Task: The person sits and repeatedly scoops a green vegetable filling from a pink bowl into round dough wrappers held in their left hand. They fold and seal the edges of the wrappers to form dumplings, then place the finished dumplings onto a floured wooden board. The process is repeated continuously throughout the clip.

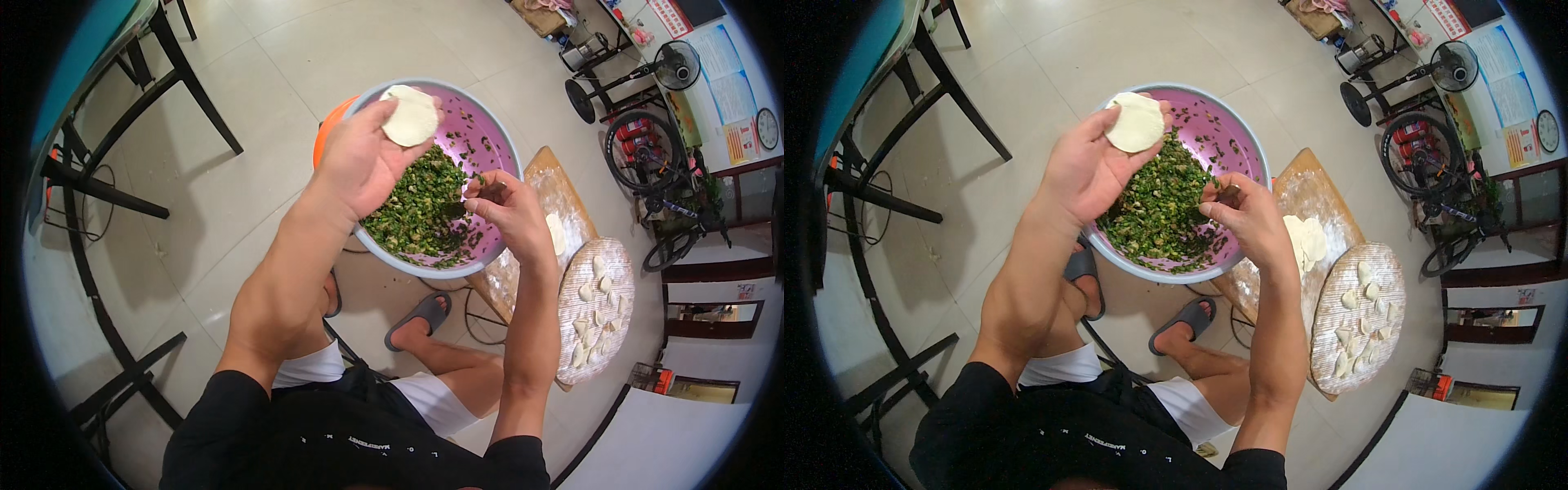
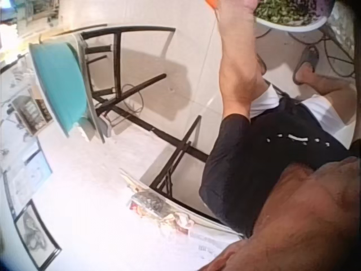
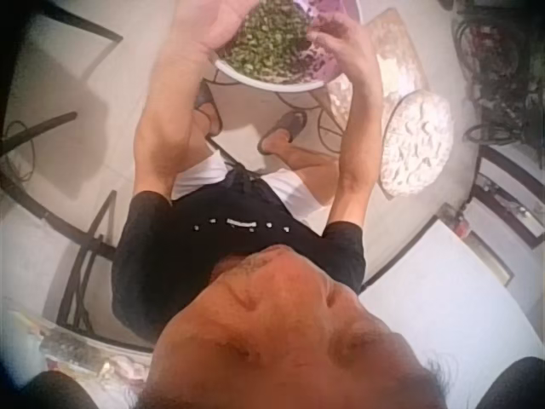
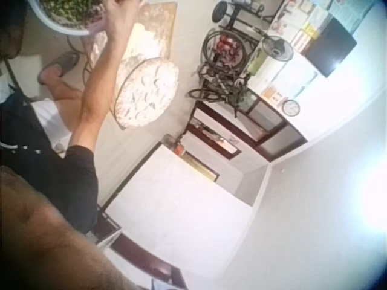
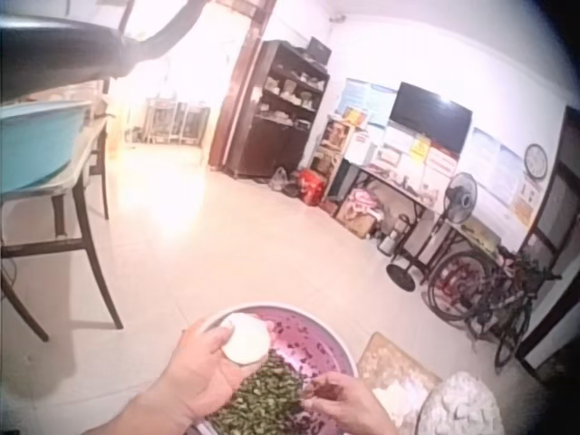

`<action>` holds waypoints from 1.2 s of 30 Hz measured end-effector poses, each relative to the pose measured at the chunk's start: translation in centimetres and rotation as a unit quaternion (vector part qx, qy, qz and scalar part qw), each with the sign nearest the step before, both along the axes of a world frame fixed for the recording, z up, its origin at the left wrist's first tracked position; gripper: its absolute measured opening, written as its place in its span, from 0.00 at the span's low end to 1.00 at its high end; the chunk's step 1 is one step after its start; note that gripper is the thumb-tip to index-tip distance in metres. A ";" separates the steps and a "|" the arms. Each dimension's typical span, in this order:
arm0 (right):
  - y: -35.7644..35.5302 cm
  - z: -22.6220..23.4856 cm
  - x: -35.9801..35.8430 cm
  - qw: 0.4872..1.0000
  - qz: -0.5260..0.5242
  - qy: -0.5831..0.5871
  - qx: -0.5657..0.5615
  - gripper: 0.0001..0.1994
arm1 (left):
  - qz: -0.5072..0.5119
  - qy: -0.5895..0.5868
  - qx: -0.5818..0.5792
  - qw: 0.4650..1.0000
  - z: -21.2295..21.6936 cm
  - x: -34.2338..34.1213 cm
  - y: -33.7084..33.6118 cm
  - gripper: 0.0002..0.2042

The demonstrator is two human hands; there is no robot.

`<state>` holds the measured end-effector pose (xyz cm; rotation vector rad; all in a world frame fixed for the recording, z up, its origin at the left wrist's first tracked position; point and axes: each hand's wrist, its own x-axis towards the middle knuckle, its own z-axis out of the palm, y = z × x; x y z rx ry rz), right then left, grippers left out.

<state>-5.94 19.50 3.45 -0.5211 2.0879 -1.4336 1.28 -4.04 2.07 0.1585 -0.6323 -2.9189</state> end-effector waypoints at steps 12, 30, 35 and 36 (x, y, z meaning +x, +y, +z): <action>-3.1 -0.8 1.5 0.994 0.087 -0.055 -0.033 0.18 | -0.011 0.013 -0.128 0.992 2.1 -0.5 5.1 0.21; -3.5 -1.7 3.1 0.961 0.007 -0.206 -0.182 0.19 | 0.078 -0.011 -0.229 0.970 2.8 0.0 5.5 0.21; -3.0 -1.5 2.5 0.984 -0.059 -0.146 -0.082 0.14 | 0.106 -0.036 -0.226 0.968 2.0 -0.4 5.7 0.21; -2.9 -1.0 2.3 0.997 -0.043 0.022 0.056 0.13 | 0.109 -0.033 -0.235 0.965 2.0 -0.5 5.7 0.20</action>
